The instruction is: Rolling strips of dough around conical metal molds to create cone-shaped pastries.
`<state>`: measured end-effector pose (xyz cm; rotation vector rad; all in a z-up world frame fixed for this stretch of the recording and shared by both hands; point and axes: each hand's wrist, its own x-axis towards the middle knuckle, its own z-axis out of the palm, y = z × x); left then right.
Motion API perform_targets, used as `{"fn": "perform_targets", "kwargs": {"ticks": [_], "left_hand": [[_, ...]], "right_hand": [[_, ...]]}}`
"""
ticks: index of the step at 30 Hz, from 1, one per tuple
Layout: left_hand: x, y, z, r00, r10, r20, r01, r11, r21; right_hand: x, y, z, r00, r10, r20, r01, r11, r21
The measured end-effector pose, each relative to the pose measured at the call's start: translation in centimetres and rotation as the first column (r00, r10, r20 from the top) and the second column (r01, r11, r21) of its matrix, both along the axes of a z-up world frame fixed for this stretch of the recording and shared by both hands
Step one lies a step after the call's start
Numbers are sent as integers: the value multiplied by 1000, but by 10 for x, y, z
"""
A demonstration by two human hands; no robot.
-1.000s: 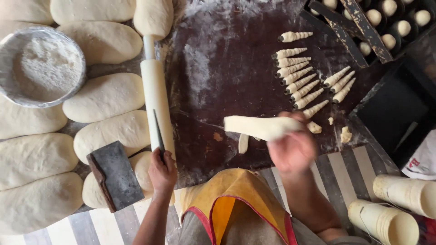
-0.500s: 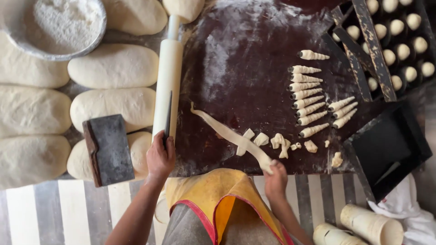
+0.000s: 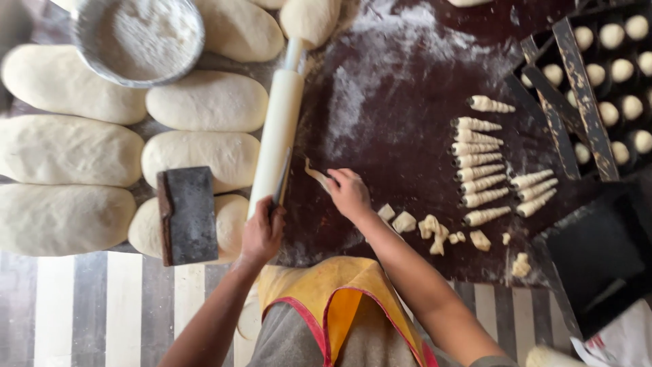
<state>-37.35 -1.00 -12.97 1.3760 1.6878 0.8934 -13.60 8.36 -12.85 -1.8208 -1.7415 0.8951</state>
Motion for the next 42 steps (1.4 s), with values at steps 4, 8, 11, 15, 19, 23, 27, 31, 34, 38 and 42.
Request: {"fn": "perform_targets", "kwargs": {"ticks": [4,8,11,15,19,23,27,31,34,38,42], "left_hand": [[3,2,7,995,15,101,-16,1000,13],[6,5,17,984,46,171,-41,999,-33],[13,2,8,1000,20,0,-20,1000,20],[34,22,36,997,-43,56,55,971,-234],[60,58,79,945,-112,309,166,974,-156],[80,82,97,885,-384,263,419,903,-90],[90,81,84,817,-533,219,548,836,-9],[98,80,99,764,-530,368,573,820,-10],[101,83,89,780,-572,254,577,814,59],[112,99,21,843,-467,-266,503,860,84],[135,106,7,873,-444,-201,479,857,188]], "right_hand": [[-25,29,-23,899,269,345,-334,932,143],[-34,38,-29,867,298,398,-359,929,86],[-17,28,-13,973,86,-213,-141,956,-259],[12,3,8,721,-194,-666,-74,933,-352],[33,-23,15,634,-270,-725,-62,917,-395],[49,-46,13,545,-237,-804,-57,947,-317],[70,-59,6,458,-148,-877,-15,985,-173],[76,-70,19,560,-150,-815,-99,964,-245],[78,-83,20,592,-85,-802,-177,956,-232],[84,-111,44,704,351,-617,-447,894,-1],[87,-106,36,630,99,-770,-306,943,-129]]}}
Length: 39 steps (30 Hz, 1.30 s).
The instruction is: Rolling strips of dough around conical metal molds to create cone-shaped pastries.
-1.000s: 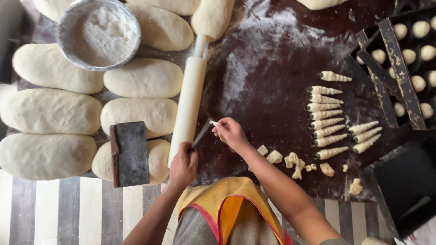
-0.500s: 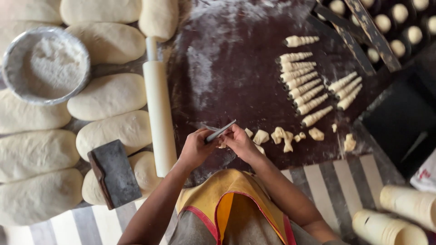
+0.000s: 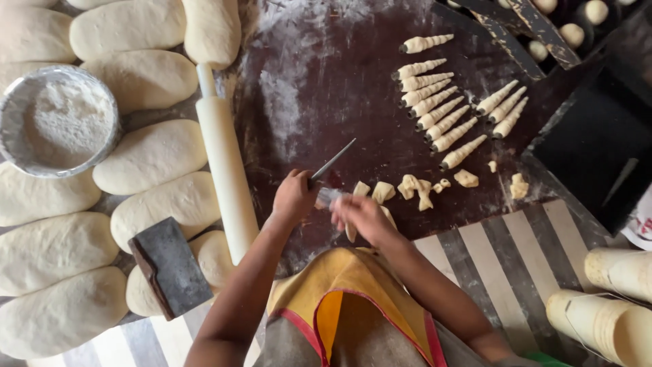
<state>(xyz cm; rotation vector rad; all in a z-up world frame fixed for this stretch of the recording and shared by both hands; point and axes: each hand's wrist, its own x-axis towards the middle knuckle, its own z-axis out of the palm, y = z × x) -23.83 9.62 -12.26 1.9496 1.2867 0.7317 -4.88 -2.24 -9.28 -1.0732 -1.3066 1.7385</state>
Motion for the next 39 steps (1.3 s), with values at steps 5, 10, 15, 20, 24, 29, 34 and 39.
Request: {"fn": "perform_targets", "kwargs": {"ticks": [5,10,15,20,24,29,34,39], "left_hand": [[12,-22,-29,996,83,-9,-83,971,-223],[-2,-34,-40,995,64,-80,-89,929,-360],[-15,-53,-36,997,76,-3,-75,979,-192],[-30,-67,65,997,-72,3,61,816,-575],[-46,-82,55,980,-193,39,197,951,-237],[-55,-78,50,982,-191,8,187,955,-228],[-56,-81,46,980,-197,22,196,946,-259],[-55,-89,61,993,-118,-27,113,983,-144]], "right_hand": [[-1,7,-24,701,-712,38,571,529,-628],[-1,-8,-30,750,-661,15,552,614,-564],[-1,-8,-34,788,-616,16,527,660,-535],[1,-3,-35,817,-574,57,555,754,-352],[6,1,-30,814,-580,33,570,787,-237],[4,4,-15,811,-559,-171,495,812,-310],[6,8,-19,747,-615,-253,500,770,-396],[7,10,-32,783,-569,-250,521,820,-234]]}}
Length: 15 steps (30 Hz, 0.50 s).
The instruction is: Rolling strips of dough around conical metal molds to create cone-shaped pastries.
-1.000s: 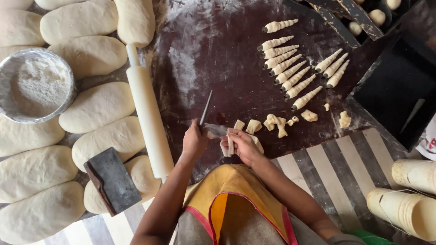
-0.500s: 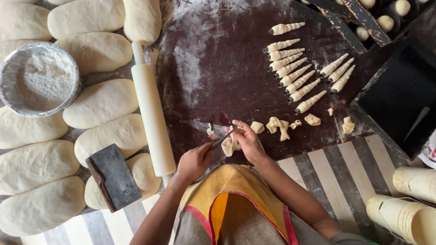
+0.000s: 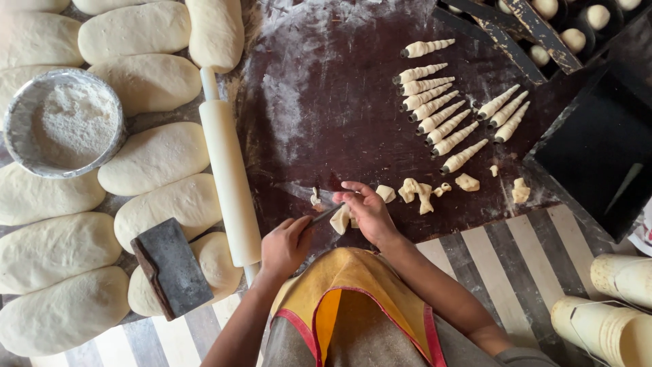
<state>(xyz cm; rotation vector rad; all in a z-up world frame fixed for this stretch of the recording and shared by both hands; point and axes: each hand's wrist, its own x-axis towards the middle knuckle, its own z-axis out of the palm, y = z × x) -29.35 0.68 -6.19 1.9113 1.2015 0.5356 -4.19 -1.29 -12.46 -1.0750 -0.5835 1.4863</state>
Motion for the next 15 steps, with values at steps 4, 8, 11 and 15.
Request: {"fn": "perform_targets", "kwargs": {"ticks": [4,8,11,15], "left_hand": [[-3,-4,4,986,159,-39,-146,960,237],[-11,-5,3,994,103,43,-98,991,-94],[-20,-7,-20,882,335,332,111,536,-837],[-22,-11,-13,843,421,336,81,517,-852]], "right_hand": [[-4,4,-2,970,83,230,-74,996,-49],[-7,2,-6,964,114,239,-77,984,-160],[-2,2,-10,996,65,56,-59,993,-102],[-1,0,-10,988,76,-133,-82,996,-40]]}}
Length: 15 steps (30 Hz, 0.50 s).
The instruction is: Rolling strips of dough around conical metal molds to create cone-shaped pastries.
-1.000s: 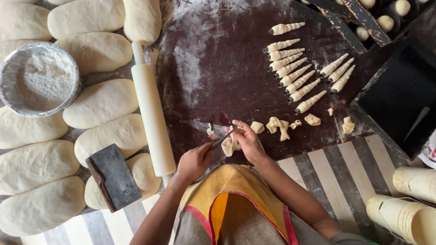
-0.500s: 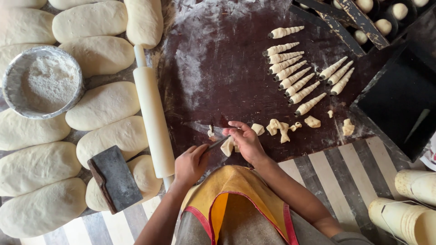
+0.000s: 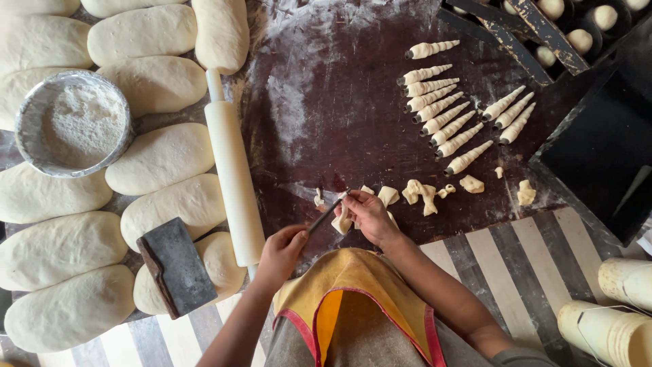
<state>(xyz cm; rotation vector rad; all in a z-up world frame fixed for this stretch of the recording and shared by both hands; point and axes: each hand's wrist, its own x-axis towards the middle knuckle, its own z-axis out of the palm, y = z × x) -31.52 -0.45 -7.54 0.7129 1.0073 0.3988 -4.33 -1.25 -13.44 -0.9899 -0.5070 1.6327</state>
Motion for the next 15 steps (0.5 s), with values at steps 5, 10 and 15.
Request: {"fn": "perform_targets", "kwargs": {"ticks": [5,10,15], "left_hand": [[5,7,1,996,38,80,-35,999,-34],[3,0,-12,989,89,115,-86,996,-30],[3,7,-11,924,294,243,-206,920,-333]], "right_hand": [[-3,2,16,998,42,43,-43,999,33],[0,-1,1,998,56,18,-58,988,145],[4,-2,-1,1000,30,-8,-29,993,112]]}}
